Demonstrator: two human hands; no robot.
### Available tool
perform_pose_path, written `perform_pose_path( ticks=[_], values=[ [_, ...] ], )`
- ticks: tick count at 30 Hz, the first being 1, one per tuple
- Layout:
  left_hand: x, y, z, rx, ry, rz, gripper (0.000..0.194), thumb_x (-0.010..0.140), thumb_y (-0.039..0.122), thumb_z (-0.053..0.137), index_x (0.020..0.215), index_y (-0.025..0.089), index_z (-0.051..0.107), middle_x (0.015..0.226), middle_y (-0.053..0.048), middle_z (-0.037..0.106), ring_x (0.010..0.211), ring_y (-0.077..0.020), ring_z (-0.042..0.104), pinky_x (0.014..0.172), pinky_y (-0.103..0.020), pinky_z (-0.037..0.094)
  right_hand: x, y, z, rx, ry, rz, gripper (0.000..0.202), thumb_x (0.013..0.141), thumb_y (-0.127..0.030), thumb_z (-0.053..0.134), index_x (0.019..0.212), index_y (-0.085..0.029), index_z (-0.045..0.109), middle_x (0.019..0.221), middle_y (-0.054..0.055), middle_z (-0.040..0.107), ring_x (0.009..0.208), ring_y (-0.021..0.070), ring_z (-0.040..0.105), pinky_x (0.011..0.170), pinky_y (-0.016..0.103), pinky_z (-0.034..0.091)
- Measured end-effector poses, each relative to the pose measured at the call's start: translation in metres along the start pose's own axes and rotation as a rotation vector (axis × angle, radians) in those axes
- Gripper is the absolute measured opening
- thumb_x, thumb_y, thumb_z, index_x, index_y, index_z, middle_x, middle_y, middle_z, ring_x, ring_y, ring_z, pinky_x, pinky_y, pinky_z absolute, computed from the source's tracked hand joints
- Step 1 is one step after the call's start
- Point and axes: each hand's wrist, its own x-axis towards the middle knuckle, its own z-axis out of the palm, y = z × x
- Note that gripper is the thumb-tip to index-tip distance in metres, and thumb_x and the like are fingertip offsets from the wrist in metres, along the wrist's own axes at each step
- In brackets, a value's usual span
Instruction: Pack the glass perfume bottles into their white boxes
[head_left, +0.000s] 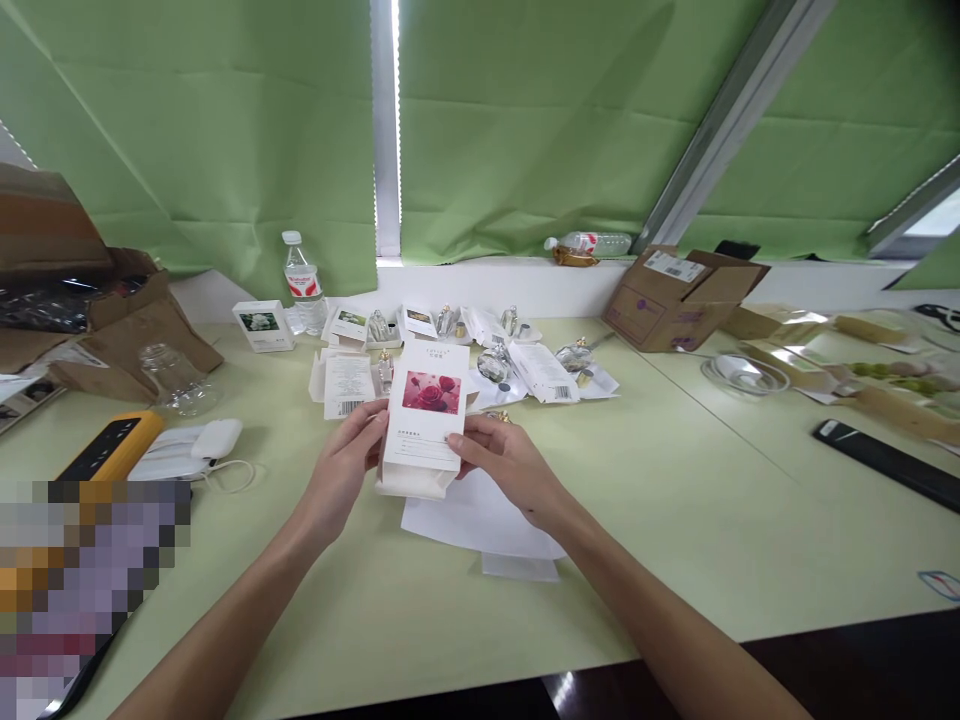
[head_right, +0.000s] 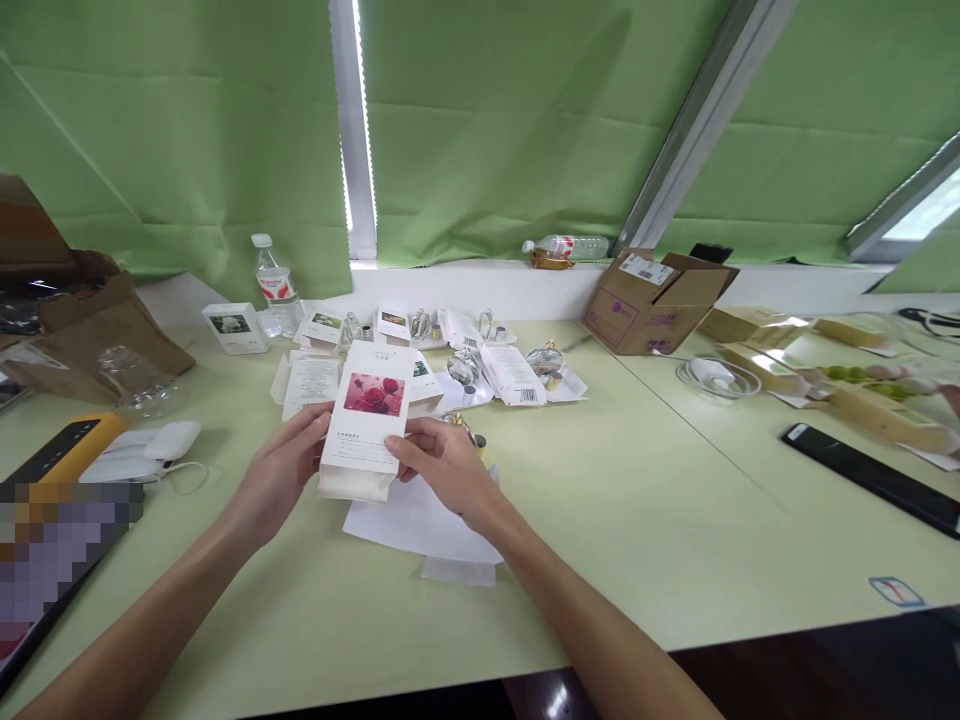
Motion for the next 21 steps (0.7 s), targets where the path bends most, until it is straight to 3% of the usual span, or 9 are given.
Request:
perform_pose_path(
  ticks=[5, 13, 21],
  values=[
    [-0.0004, 0.0015, 0.0037, 0.133, -0.031, 0.081, 0.053, 0.083, 0.055, 0.062, 0.122, 0.018, 0.063, 0.114, -0.009, 0.070, 0.101, -0.0268, 0.064, 0.081, -0.033, 0.050, 0.0010, 0.0012, 0.0013, -0.011, 0.048, 0.010, 0.040, 0.077, -0.046, 0.073, 0.101, -0.015, 0.065, 0.088, 0.007, 0.068, 0.075, 0.0160, 0.062, 0.069, 0.032, 0.052],
    [-0.0032, 0.0027, 0.0048, 0.122, -0.074, 0.070, 0.047, 0.085, 0.051, 0.061, 0.119, 0.018, 0.064, 0.111, -0.008, 0.071, 0.096, -0.0255, 0.064, 0.076, -0.030, 0.049, -0.0003, 0.0043, 0.0017, -0.021, 0.075, 0.006, 0.035, 0.072, -0.042, 0.078, 0.089, -0.017, 0.060, 0.089, 0.005, 0.070, 0.079, 0.0179, 0.065, 0.069, 0.032, 0.052],
    [-0.0035, 0.0019, 0.0049, 0.128, -0.078, 0.075, 0.047, 0.085, 0.054, 0.060, 0.116, 0.018, 0.066, 0.110, -0.007, 0.071, 0.094, -0.0258, 0.064, 0.073, -0.030, 0.049, -0.0005, 0.0021, 0.0034, -0.058, 0.057, -0.013, 0.040, 0.076, -0.047, 0.073, 0.102, -0.018, 0.064, 0.097, 0.008, 0.070, 0.090, 0.0220, 0.067, 0.078, 0.036, 0.054]
  ],
)
